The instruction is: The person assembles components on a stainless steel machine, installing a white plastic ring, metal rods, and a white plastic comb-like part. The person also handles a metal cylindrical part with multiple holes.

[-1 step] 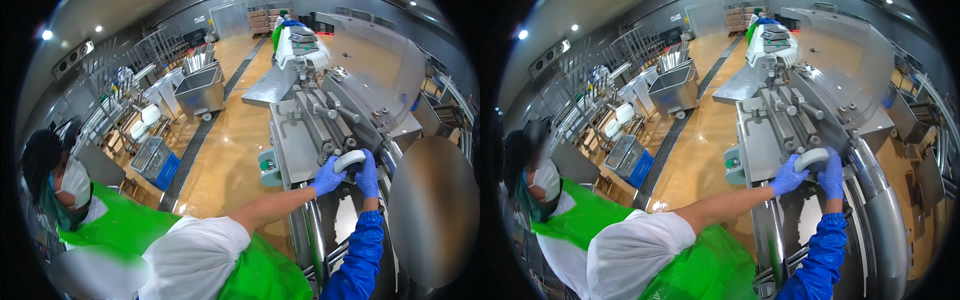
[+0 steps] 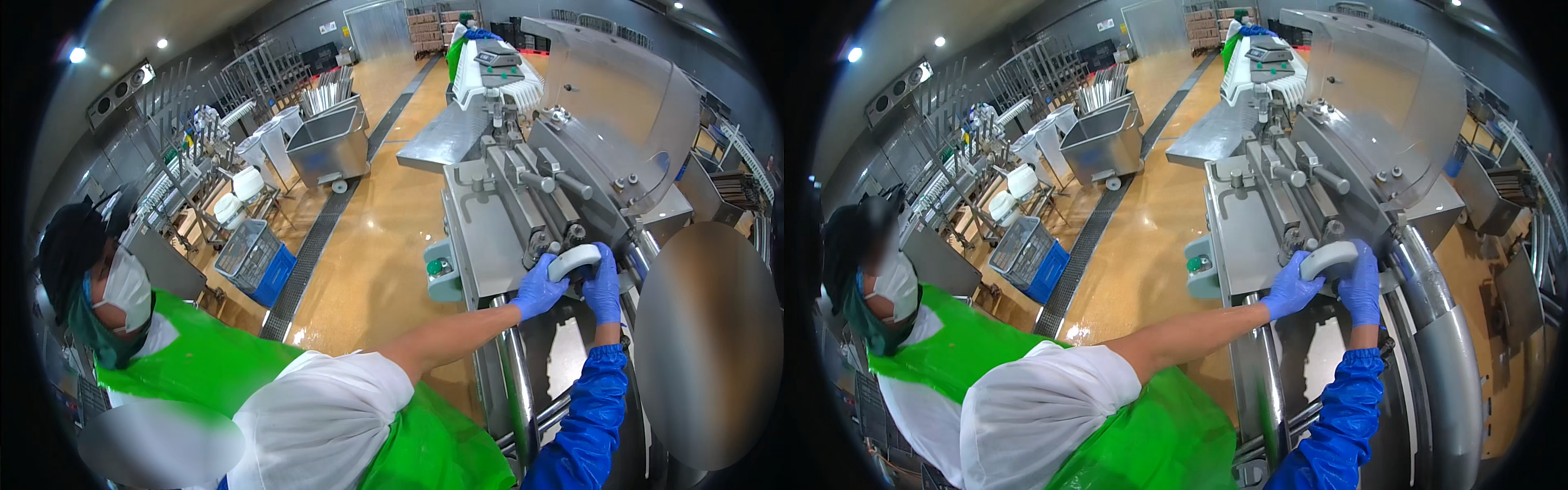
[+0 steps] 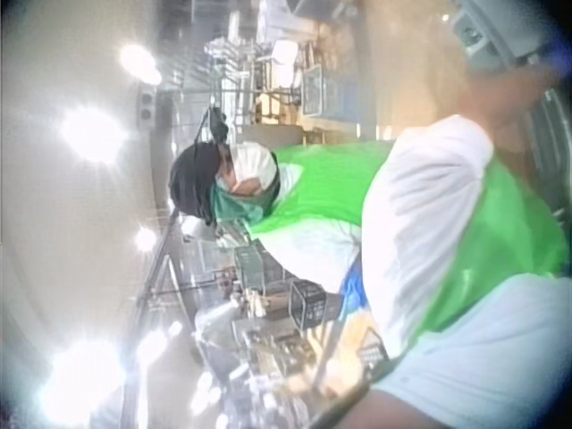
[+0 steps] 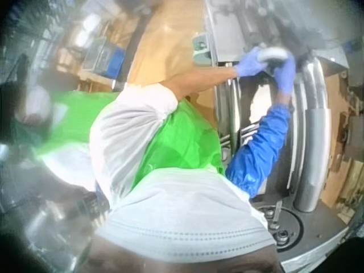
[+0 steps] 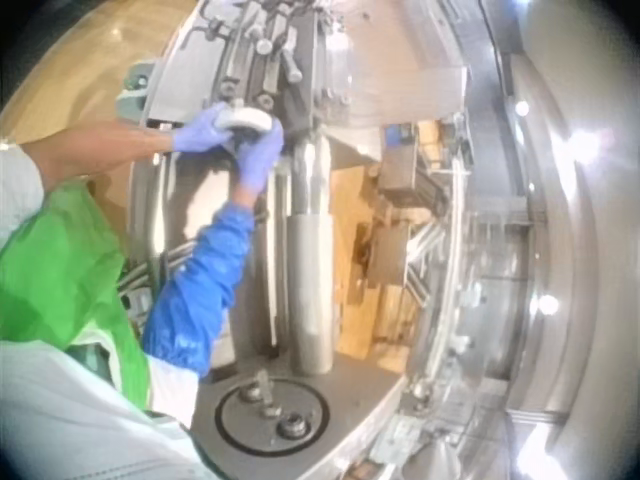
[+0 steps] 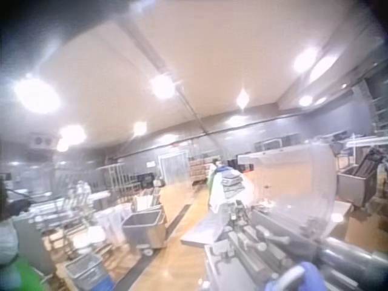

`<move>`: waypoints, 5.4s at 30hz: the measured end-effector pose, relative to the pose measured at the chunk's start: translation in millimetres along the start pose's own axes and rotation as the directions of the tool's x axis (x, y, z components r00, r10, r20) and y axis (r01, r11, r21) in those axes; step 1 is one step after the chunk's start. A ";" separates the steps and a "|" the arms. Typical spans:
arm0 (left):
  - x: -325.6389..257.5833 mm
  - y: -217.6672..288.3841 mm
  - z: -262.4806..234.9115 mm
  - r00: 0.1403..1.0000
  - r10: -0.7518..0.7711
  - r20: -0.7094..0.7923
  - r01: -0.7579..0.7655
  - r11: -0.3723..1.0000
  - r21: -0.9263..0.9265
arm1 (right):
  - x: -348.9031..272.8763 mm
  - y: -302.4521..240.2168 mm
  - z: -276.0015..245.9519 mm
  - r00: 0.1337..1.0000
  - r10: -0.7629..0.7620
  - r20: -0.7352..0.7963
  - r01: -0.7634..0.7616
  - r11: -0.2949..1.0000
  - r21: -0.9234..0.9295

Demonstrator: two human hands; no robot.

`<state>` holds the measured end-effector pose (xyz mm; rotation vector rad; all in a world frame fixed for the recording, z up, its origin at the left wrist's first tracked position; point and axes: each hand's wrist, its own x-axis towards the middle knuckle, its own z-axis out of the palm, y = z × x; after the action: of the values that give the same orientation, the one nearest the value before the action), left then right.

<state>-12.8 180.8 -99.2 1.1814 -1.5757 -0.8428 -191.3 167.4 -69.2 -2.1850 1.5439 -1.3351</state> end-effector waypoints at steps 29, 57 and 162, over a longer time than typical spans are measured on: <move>-62.3 35.7 -28.5 0.452 0.419 0.787 -0.219 0.908 -0.358 | -278.3 -247.2 -57.4 0.242 0.720 -0.650 -0.970 0.178 -0.164; -191.8 38.4 -43.1 -0.411 0.817 0.404 -0.407 0.232 -0.883 | -401.6 -447.4 163.9 -0.262 0.834 -0.485 -0.962 -0.268 0.059; -658.9 118.2 -17.6 -0.523 0.774 0.357 -0.427 0.125 -0.895 | -818.2 -720.7 354.5 -0.977 0.069 -0.200 -0.205 -0.074 0.976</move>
<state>16.7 845.7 -173.8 -1.3437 -2.4404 -0.6699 498.4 1043.3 -336.3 1.9630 2.1252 -1.4663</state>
